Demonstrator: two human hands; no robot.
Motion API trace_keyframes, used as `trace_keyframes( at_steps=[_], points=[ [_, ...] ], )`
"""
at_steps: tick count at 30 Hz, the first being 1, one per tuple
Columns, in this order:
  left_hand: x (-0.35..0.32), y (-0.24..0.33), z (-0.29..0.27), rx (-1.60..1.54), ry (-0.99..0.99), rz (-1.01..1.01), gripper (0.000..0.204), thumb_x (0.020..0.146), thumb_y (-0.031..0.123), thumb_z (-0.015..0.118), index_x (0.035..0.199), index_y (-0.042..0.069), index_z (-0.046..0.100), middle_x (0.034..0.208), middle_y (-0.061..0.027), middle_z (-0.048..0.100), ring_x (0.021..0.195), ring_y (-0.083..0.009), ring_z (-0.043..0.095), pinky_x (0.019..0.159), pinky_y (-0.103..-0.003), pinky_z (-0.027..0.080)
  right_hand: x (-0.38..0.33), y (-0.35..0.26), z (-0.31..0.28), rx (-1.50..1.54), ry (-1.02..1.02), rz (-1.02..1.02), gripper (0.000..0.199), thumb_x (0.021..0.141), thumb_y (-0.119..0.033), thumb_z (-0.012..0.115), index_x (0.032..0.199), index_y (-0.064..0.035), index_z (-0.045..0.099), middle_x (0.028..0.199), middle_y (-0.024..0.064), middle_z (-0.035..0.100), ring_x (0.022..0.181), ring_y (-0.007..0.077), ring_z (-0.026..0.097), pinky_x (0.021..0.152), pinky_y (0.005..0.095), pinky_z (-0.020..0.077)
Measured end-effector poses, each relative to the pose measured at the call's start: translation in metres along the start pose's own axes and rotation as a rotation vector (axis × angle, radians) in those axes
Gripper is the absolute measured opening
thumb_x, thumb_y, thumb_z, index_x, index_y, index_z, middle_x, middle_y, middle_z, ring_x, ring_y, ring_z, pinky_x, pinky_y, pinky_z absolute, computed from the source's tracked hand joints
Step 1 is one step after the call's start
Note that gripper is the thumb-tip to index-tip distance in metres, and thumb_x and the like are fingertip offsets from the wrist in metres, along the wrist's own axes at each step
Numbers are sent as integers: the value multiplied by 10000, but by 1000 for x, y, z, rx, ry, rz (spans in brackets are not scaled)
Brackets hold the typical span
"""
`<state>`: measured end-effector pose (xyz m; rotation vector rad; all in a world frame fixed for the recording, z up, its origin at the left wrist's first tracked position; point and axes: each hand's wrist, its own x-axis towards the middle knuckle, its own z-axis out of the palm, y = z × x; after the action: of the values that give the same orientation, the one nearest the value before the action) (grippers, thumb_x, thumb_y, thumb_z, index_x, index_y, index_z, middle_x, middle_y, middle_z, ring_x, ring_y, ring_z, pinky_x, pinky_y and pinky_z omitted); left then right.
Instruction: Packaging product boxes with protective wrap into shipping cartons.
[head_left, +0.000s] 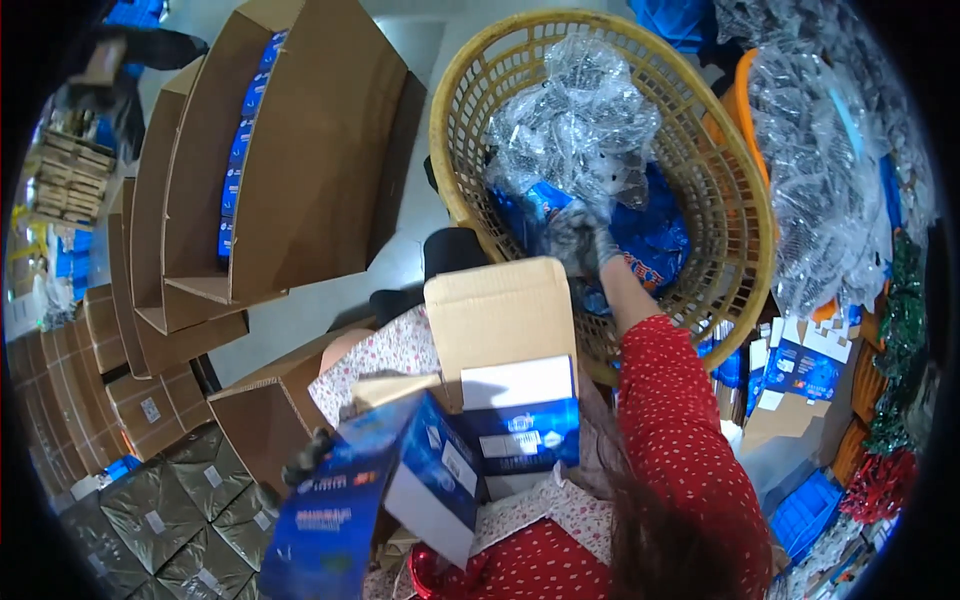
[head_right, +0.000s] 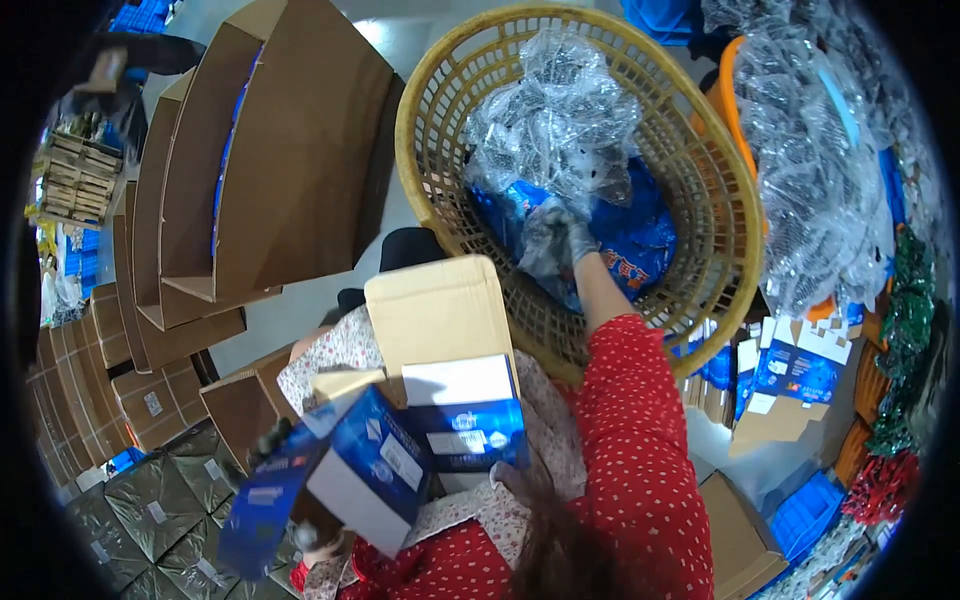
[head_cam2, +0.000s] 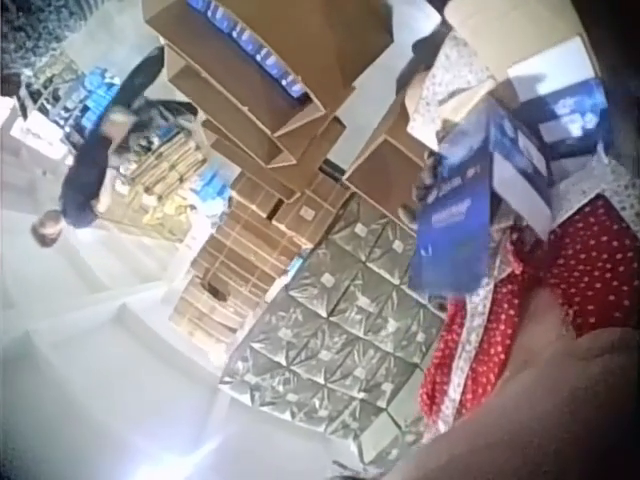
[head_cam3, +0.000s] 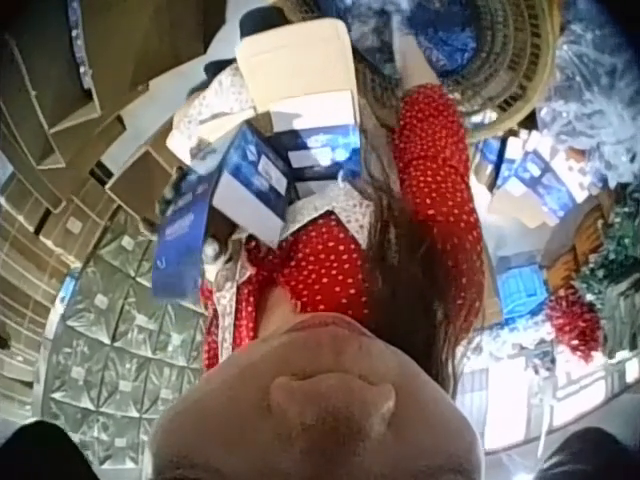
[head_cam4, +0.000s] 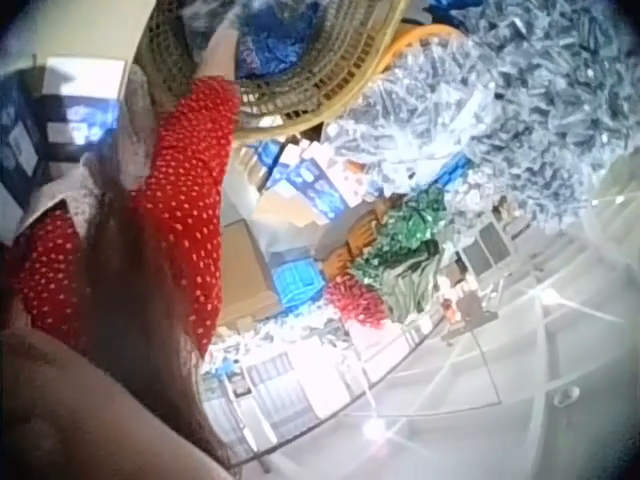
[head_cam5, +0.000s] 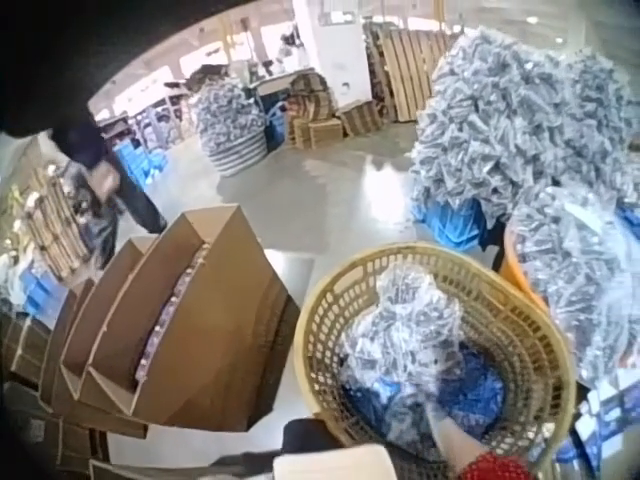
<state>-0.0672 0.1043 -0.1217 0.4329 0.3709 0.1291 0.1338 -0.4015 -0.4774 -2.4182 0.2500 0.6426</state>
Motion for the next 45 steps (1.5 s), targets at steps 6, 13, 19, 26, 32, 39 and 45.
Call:
trace_keyframes(
  at_steps=[6,13,19,26,32,39,45],
  points=[
    [-16,-61,96,491,-269,320,606,951,462,523,1391,57,429,1337,-263,504,1286,-374,464,1126,-558,271,-120,-46,-94,1087,-115,-625,587,858,-353,610,1362,-80,484,1341,147,545,1192,297,549,1050,427,433],
    [-13,-38,87,1355,-764,538,803,803,345,718,1458,66,346,1520,-190,292,1389,-359,313,1140,-494,236,-238,-177,-200,1161,2,-965,706,799,-365,724,1363,-27,466,1310,136,566,1183,264,555,1051,415,436],
    [-8,-42,96,1517,-740,556,878,694,223,783,1422,43,327,1368,-198,401,1346,-353,321,1131,-431,264,-344,-265,-187,295,289,-1218,760,770,-446,722,1350,-17,485,1257,182,575,1134,318,570,1008,445,449],
    [-16,-38,96,1123,-750,215,985,674,260,849,1452,82,272,1409,-115,373,1355,-251,329,1129,-391,299,-385,-385,-143,-400,450,-1336,770,768,-423,711,1370,-25,442,1114,259,591,1034,406,600,904,494,486],
    [-6,-34,77,798,-799,111,981,707,270,844,1481,110,265,1468,-86,356,1378,-253,328,1133,-396,290,-393,-411,-122,-507,144,-893,637,810,-332,687,1314,-30,442,972,283,611,917,449,622,785,512,516],
    [10,-40,62,918,-788,229,935,739,321,812,1456,46,279,1422,-91,361,1368,-222,307,1146,-363,246,-357,-419,-137,-577,-381,-1034,395,818,-228,607,1111,30,547,934,289,636,818,414,645,729,485,527],
    [4,-37,81,1054,-795,301,922,782,358,772,1475,32,258,1462,-117,323,1387,-234,283,1157,-376,218,-350,-410,-130,-359,-90,-1030,450,782,-303,649,1042,58,573,835,265,656,758,424,646,707,490,519]
  ],
)
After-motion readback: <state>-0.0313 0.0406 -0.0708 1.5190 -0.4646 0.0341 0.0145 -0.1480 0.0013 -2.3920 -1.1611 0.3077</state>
